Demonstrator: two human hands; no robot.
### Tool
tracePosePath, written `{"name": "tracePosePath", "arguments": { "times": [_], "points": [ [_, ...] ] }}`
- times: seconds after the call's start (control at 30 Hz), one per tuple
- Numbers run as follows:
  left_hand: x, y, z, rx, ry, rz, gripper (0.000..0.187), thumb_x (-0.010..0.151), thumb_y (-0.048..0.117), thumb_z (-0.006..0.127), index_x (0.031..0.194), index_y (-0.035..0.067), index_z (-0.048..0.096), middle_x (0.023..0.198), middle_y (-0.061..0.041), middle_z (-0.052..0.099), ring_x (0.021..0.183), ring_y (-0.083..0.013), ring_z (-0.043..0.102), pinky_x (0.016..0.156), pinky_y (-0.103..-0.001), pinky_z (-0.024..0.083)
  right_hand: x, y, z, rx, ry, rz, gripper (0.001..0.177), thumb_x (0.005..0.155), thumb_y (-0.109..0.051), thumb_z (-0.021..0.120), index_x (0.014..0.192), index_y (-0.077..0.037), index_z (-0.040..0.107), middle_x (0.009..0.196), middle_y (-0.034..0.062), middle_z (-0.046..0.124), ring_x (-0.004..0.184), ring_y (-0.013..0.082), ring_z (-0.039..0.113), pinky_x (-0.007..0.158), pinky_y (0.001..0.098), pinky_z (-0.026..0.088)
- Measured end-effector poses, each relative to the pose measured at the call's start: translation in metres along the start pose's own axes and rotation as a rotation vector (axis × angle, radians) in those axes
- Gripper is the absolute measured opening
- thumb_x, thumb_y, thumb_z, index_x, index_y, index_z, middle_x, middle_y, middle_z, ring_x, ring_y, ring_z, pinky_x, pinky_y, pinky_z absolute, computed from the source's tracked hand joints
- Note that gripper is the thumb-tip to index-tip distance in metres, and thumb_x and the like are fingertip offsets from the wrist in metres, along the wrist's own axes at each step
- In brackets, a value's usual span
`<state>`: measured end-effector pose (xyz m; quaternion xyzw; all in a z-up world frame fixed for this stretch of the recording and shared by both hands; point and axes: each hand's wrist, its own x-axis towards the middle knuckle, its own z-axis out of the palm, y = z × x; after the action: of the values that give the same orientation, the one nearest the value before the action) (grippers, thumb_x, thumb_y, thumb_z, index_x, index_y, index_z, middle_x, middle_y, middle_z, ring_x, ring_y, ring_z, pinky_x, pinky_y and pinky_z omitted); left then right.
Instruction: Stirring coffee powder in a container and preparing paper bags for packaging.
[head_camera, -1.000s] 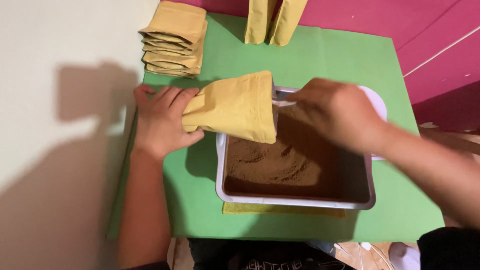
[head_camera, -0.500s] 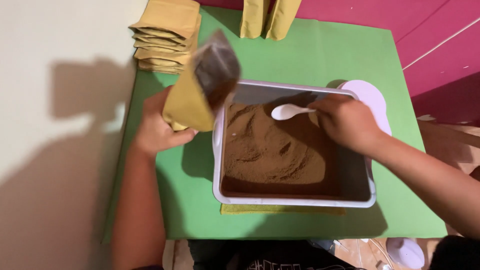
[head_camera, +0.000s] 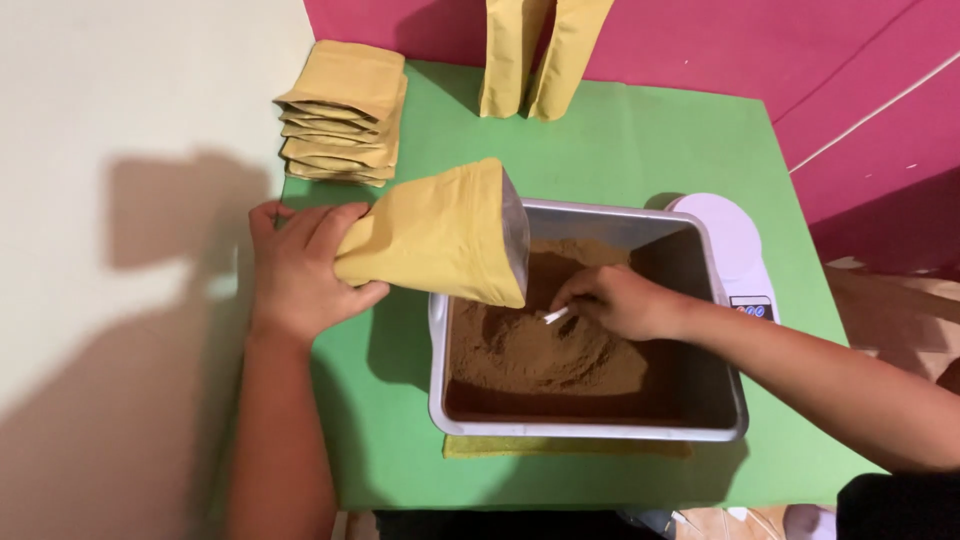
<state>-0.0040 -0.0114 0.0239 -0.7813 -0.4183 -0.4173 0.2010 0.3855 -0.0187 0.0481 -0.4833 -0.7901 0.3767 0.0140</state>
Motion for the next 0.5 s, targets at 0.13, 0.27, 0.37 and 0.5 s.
{"name": "tracePosePath", "arguments": {
  "times": [0.13, 0.27, 0.37, 0.5],
  "points": [
    [-0.004, -0.001, 0.002, -0.004, -0.013, -0.007, 0.075, 0.052, 0.045, 0.084, 0.121, 0.018, 0.071, 0.095, -0.001, 0.070, 0.085, -0.0176, 0.070, 0.088, -0.042, 0.045, -0.028, -0.032, -0.048, -0.069, -0.017, 0.025, 0.024, 0.095, -0.008, 0.061, 0.108, -0.011, 0.081, 0.106, 0.0149, 0.081, 0.106, 0.0357, 0.076, 0.095, 0.0476, 0.058],
    [-0.008, 0.000, 0.004, 0.055, -0.060, -0.014, 0.071, 0.053, 0.044, 0.083, 0.118, 0.020, 0.070, 0.094, 0.000, 0.070, 0.087, -0.0154, 0.070, 0.092, -0.042, 0.041, -0.050, -0.061, -0.096, -0.151, 0.029, 0.068, 0.026, 0.091, -0.010, 0.062, 0.108, -0.010, 0.081, 0.107, 0.0177, 0.083, 0.108, 0.0377, 0.077, 0.097, 0.0492, 0.057],
    [-0.007, 0.001, 0.007, 0.099, -0.083, 0.000, 0.068, 0.055, 0.045, 0.080, 0.118, 0.021, 0.069, 0.093, 0.002, 0.070, 0.086, -0.0144, 0.070, 0.091, -0.041, 0.041, -0.057, -0.090, -0.121, -0.254, 0.098, 0.127, 0.027, 0.091, -0.013, 0.061, 0.110, -0.011, 0.080, 0.107, 0.0183, 0.083, 0.107, 0.0406, 0.076, 0.097, 0.0516, 0.056],
    [-0.002, 0.008, 0.001, 0.083, -0.242, -0.047, 0.074, 0.052, 0.045, 0.083, 0.119, 0.016, 0.070, 0.098, 0.003, 0.071, 0.084, -0.0199, 0.067, 0.092, -0.044, 0.035, -0.045, -0.125, -0.133, -0.530, 0.156, 0.189, 0.033, 0.096, -0.024, 0.051, 0.114, -0.022, 0.079, 0.116, -0.0029, 0.080, 0.106, 0.0205, 0.073, 0.092, 0.0411, 0.054]
  ]
}}
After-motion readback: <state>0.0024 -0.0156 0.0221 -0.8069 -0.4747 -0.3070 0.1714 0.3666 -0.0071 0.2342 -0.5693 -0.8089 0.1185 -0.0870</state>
